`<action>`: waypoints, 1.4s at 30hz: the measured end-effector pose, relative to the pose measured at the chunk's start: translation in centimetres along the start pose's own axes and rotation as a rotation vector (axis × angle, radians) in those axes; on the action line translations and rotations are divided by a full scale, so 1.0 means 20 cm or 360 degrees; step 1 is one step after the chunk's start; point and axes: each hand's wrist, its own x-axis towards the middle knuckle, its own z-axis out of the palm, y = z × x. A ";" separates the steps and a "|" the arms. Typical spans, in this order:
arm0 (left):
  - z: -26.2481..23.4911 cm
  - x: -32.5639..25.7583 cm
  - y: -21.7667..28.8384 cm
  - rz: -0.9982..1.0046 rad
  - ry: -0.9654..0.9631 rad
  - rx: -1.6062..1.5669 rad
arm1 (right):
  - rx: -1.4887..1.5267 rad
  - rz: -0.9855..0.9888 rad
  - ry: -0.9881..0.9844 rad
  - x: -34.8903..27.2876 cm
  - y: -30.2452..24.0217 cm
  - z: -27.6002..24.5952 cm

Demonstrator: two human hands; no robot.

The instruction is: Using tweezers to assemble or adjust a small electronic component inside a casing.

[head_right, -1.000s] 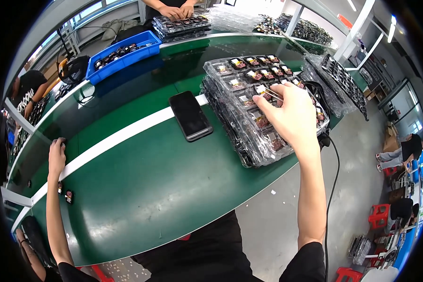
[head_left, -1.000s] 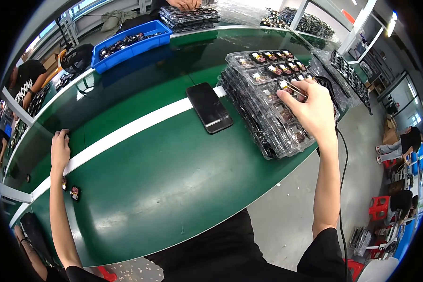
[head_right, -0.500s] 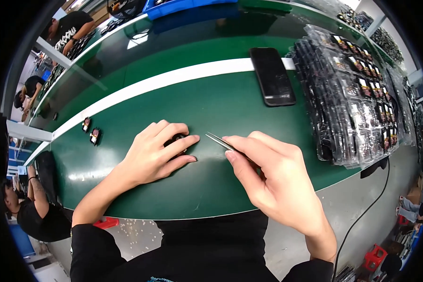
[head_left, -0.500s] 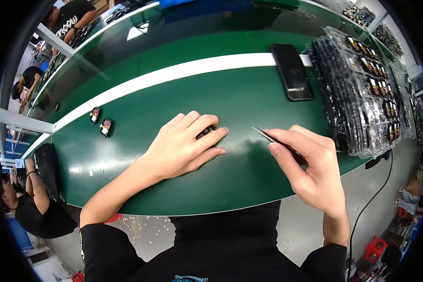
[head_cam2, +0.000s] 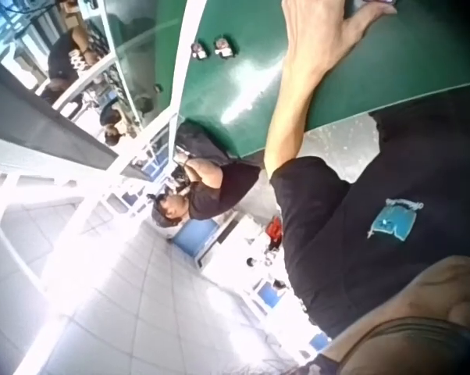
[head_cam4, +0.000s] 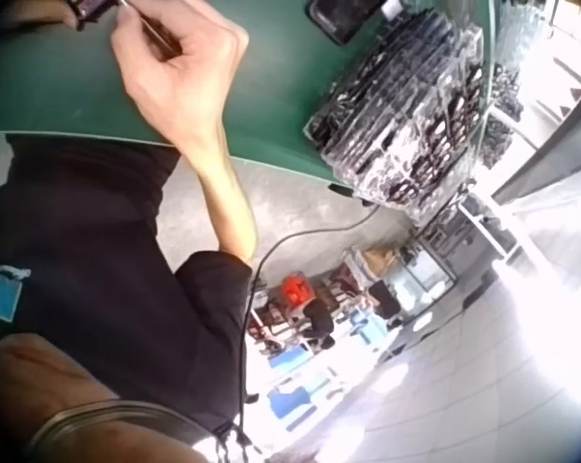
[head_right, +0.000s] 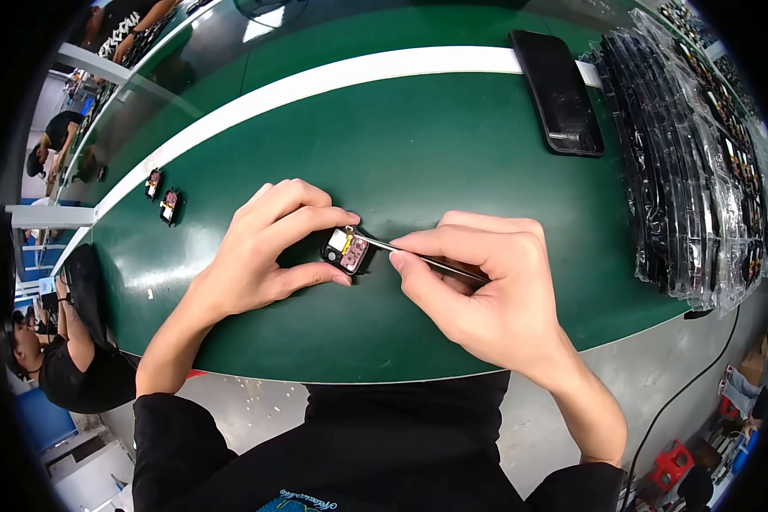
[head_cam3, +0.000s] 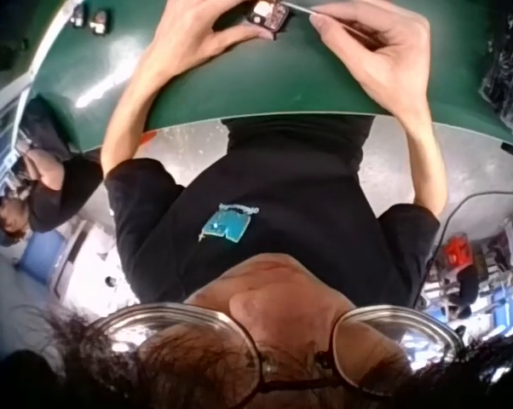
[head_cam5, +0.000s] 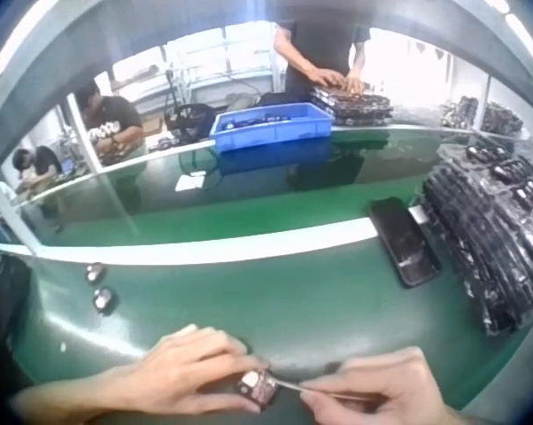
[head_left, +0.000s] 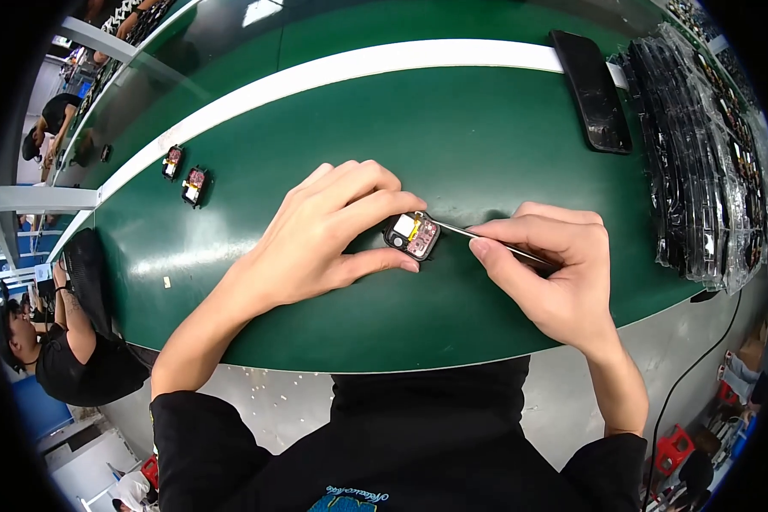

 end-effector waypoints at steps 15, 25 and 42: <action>0.00 0.01 -0.01 0.0036 0.0025 -0.0163 | -0.0252 -0.0242 0.0014 -0.01 0.07 0.09; 0.00 0.01 -0.02 0.0071 0.0020 -0.0163 | -0.0286 -0.0273 0.0046 -0.01 0.09 0.10; -0.01 0.02 -0.01 0.0007 0.0063 -0.0144 | -0.0524 -0.0595 0.0170 -0.02 0.11 0.13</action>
